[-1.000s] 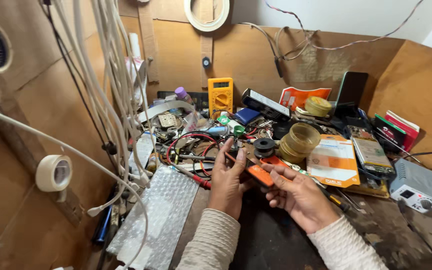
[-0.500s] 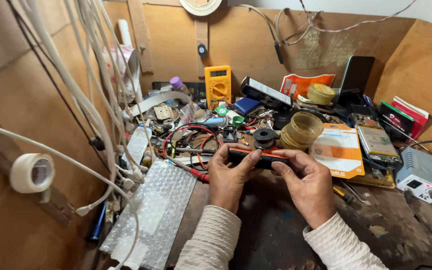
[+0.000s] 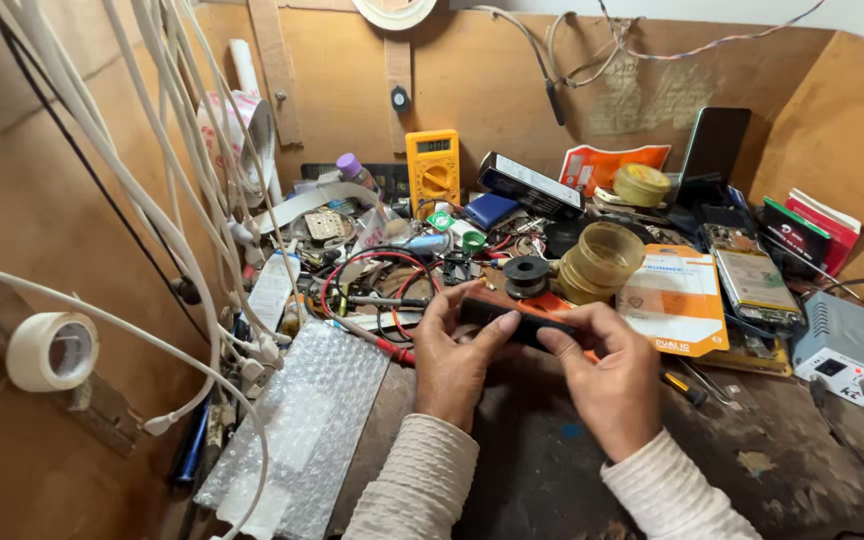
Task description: The person assembles a small mobile phone by placing the internal motherboard and screen into the orange plastic chassis, pressing them together, and then snapping the black back cover onto the phone body.
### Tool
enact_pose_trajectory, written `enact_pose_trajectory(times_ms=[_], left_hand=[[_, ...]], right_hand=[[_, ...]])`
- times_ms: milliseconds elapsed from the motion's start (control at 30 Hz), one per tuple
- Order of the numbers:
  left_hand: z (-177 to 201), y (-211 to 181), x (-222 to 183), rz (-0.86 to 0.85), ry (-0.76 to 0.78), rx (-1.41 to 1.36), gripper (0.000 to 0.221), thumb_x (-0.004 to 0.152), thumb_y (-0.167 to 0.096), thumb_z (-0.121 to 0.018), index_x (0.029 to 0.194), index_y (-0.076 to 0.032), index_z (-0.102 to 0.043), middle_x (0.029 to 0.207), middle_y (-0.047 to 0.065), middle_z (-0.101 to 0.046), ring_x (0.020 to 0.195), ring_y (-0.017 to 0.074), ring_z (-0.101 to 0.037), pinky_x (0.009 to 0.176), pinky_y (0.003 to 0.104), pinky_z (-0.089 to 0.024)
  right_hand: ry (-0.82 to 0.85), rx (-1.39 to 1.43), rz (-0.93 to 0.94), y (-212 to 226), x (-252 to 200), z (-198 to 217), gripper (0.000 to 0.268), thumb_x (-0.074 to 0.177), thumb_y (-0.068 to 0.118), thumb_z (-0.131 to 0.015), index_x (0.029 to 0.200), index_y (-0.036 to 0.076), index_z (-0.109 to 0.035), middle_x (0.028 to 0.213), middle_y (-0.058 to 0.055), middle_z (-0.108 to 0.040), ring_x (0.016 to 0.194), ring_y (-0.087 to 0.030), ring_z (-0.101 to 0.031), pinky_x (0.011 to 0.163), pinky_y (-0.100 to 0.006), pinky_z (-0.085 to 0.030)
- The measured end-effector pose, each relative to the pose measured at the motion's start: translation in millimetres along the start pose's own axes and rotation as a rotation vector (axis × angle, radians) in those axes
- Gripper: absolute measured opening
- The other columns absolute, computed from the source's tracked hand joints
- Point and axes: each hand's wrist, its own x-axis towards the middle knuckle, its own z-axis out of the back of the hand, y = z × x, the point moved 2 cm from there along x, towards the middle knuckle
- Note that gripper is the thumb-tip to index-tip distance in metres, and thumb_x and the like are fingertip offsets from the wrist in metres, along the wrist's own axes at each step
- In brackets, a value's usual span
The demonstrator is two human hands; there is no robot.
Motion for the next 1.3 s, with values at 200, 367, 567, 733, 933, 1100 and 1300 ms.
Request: enact_pose_trajectory(times_ms=[200, 367, 567, 733, 933, 1100, 1300], left_hand=[[4.2, 13.1, 1.4, 0.132, 0.002, -0.013, 0.024, 0.084, -0.008, -0.077, 0.106, 0.002, -0.072, 0.092, 0.006, -0.078, 0.075, 0.0129, -0.072, 0.063, 0.025, -0.057], [11.8, 30.0, 10.6, 0.1, -0.079, 0.15, 0.021, 0.085, -0.007, -0.078, 0.103, 0.004, -0.073, 0.085, 0.006, -0.074, 0.068, 0.0113, -0.067, 0.06, 0.024, -0.053], [7.7, 25.9, 8.0, 0.192, 0.055, -0.061, 0.028, 0.093, -0.016, -0.07, 0.114, 0.003, -0.073, 0.095, 0.005, -0.077, 0.077, 0.0116, -0.071, 0.065, 0.029, -0.059], [-1.9, 28.9, 7.2, 0.253, 0.267, -0.428, 0.038, 0.107, -0.024, -0.049, 0.133, 0.0, -0.064, 0.111, 0.01, -0.074, 0.094, 0.0166, -0.071, 0.082, 0.031, -0.061], [-1.3, 23.8, 10.0, 0.392, 0.218, -0.465, 0.04, 0.107, -0.026, -0.041, 0.142, -0.014, -0.055, 0.113, 0.01, -0.072, 0.093, 0.0202, -0.072, 0.076, 0.038, -0.062], [1.0, 25.5, 8.9, 0.383, 0.254, -0.462, 0.04, 0.109, -0.029, -0.04, 0.142, -0.014, -0.057, 0.114, 0.005, -0.07, 0.093, 0.017, -0.07, 0.075, 0.039, -0.061], [0.7, 32.6, 10.9, 0.409, 0.193, -0.449, 0.039, 0.108, -0.027, -0.042, 0.14, -0.018, -0.062, 0.116, 0.0, -0.071, 0.096, 0.013, -0.069, 0.077, 0.037, -0.06]], right_hand=[[0.185, 0.432, -0.394, -22.4, 2.1, -0.4, 0.014, 0.087, 0.01, -0.076, 0.093, -0.003, -0.073, 0.081, -0.006, -0.074, 0.064, -0.012, -0.066, 0.058, -0.028, -0.056], [0.332, 0.412, -0.512, -23.3, 3.1, 1.9, 0.016, 0.087, 0.013, -0.075, 0.091, -0.003, -0.075, 0.079, -0.008, -0.074, 0.062, -0.013, -0.067, 0.058, -0.029, -0.058], [0.208, 0.469, -0.567, -6.5, 6.5, -1.8, 0.017, 0.086, 0.013, -0.072, 0.099, 0.002, -0.07, 0.081, -0.01, -0.077, 0.066, -0.016, -0.071, 0.055, -0.032, -0.059], [0.212, 0.357, -0.382, -13.2, 8.9, -7.8, 0.015, 0.089, 0.008, -0.073, 0.1, -0.002, -0.07, 0.082, -0.008, -0.073, 0.069, -0.013, -0.069, 0.057, -0.031, -0.062], [0.085, -0.078, 0.05, 21.3, 8.6, -1.5, 0.014, 0.087, 0.003, -0.071, 0.099, 0.002, -0.078, 0.087, -0.006, -0.074, 0.072, -0.014, -0.072, 0.061, -0.029, -0.057], [0.074, -0.157, 0.273, 43.7, 15.9, -9.5, 0.016, 0.083, 0.002, -0.073, 0.097, 0.007, -0.078, 0.09, -0.007, -0.07, 0.08, -0.019, -0.071, 0.069, -0.031, -0.057], [0.072, -0.247, 0.36, 45.7, 18.4, -20.1, 0.014, 0.081, 0.003, -0.076, 0.094, 0.008, -0.077, 0.087, -0.009, -0.069, 0.084, -0.028, -0.066, 0.074, -0.037, -0.052]])
